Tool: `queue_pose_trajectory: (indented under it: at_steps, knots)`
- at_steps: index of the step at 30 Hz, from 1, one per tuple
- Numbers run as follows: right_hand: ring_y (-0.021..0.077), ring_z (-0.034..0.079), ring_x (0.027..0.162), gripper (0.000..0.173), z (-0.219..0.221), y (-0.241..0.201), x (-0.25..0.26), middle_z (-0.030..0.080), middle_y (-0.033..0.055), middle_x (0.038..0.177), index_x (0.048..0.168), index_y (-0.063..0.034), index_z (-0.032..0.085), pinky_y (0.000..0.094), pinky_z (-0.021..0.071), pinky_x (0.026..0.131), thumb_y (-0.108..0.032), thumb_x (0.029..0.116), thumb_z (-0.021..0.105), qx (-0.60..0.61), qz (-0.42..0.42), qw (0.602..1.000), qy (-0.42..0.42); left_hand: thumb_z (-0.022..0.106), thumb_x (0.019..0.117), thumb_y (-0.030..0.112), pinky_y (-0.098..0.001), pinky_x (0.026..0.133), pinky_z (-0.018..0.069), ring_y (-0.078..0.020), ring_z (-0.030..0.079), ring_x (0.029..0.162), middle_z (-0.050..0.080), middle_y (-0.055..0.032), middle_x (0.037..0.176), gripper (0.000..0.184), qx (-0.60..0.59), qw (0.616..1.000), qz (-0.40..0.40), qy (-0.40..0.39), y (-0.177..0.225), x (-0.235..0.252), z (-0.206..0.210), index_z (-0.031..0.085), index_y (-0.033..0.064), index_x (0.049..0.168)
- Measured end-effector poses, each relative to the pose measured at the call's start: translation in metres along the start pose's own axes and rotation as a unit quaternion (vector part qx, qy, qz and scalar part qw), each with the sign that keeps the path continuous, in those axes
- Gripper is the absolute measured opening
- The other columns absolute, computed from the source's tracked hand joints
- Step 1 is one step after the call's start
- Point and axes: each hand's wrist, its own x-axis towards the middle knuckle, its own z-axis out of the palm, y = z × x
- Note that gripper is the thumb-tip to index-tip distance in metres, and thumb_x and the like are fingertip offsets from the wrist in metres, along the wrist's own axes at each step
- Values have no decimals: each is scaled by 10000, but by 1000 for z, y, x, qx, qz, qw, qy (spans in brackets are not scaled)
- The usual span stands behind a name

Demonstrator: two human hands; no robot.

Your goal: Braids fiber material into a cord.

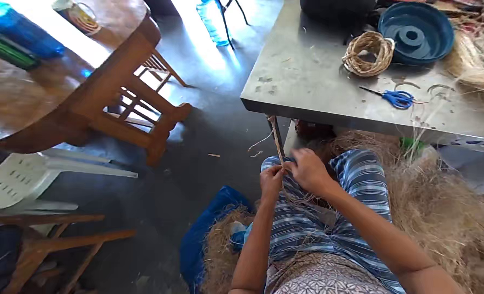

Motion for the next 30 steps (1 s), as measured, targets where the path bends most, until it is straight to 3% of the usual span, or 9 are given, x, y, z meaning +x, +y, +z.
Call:
queue_pose_trajectory:
  at_steps: [2, 5, 8, 15, 18, 20, 25, 28, 30]
  knots:
    - [415, 641, 1086, 414, 8, 27, 28, 666, 270, 1125, 1254, 52, 636, 603, 488, 947, -308, 1078, 531, 49, 96, 990, -91, 606, 1002, 26, -286, 754, 531, -90, 626, 757, 695, -81, 849, 139, -25, 1000, -8, 5, -2, 3, 3, 694, -77, 1033]
    - [242, 668, 878, 473, 25, 52, 47, 692, 186, 1031, 1307, 48, 601, 416, 541, 839, -362, 1090, 506, 157, 156, 955, -198, 616, 991, 4, -276, 774, 538, -83, 642, 773, 703, -75, 848, 120, -38, 999, -6, 2, -3, 5, 4, 700, -74, 1023]
    - [38, 443, 556, 292, 36, 54, 48, 569, -1, 730, 1125, 9, 679, 210, 377, 539, -250, 1074, 555, 256, 168, 932, -192, 617, 981, -4, -280, 790, 545, -78, 654, 792, 714, -75, 862, 115, -29, 1000, -4, -4, -5, 6, 3, 708, -64, 1015]
    - [88, 464, 640, 220, 48, 66, 52, 587, 30, 738, 904, -7, 725, 304, 416, 649, -165, 1026, 631, 224, 135, 959, -109, 648, 997, 94, -206, 546, 396, -10, 495, 577, 693, -12, 794, 136, -10, 995, -73, -66, -6, 1, -4, 721, -20, 993]
    - [128, 525, 704, 218, 45, 68, 52, 636, 67, 794, 946, -16, 747, 358, 458, 717, -182, 1029, 632, 179, 127, 970, -104, 571, 1051, 168, -242, 657, 459, -18, 587, 693, 745, -13, 891, 236, 65, 991, -46, -103, -14, -12, -28, 744, 12, 1015]
    - [115, 488, 667, 220, 45, 71, 52, 622, 64, 776, 963, -6, 747, 339, 440, 681, -177, 1033, 628, 179, 119, 972, -99, 543, 1064, 165, -323, 816, 529, -83, 666, 829, 753, -54, 937, 265, 125, 985, -16, -121, -16, -22, -58, 745, -3, 1089]
    - [77, 440, 620, 222, 45, 71, 53, 580, 30, 724, 937, -4, 737, 289, 409, 634, -166, 1036, 622, 196, 119, 968, -102, 576, 1015, 135, -167, 541, 413, 32, 487, 564, 646, 64, 728, 219, 137, 978, -1, -158, -50, -43, -174, 754, 20, 1070]
    - [72, 428, 608, 220, 46, 72, 53, 568, 21, 704, 915, -3, 733, 284, 396, 622, -158, 1031, 629, 197, 117, 968, -100, 571, 999, 108, -149, 505, 387, 50, 454, 523, 643, 80, 711, 210, 164, 976, -82, -115, -95, -66, -253, 748, 28, 1078]
    - [61, 427, 611, 207, 46, 72, 54, 570, 14, 711, 921, -8, 736, 270, 393, 624, -148, 1030, 629, 203, 119, 967, -102, 629, 1015, 145, -298, 594, 458, -114, 546, 612, 695, -64, 803, 197, 314, 925, -200, -81, -116, -80, -294, 752, 22, 1107]
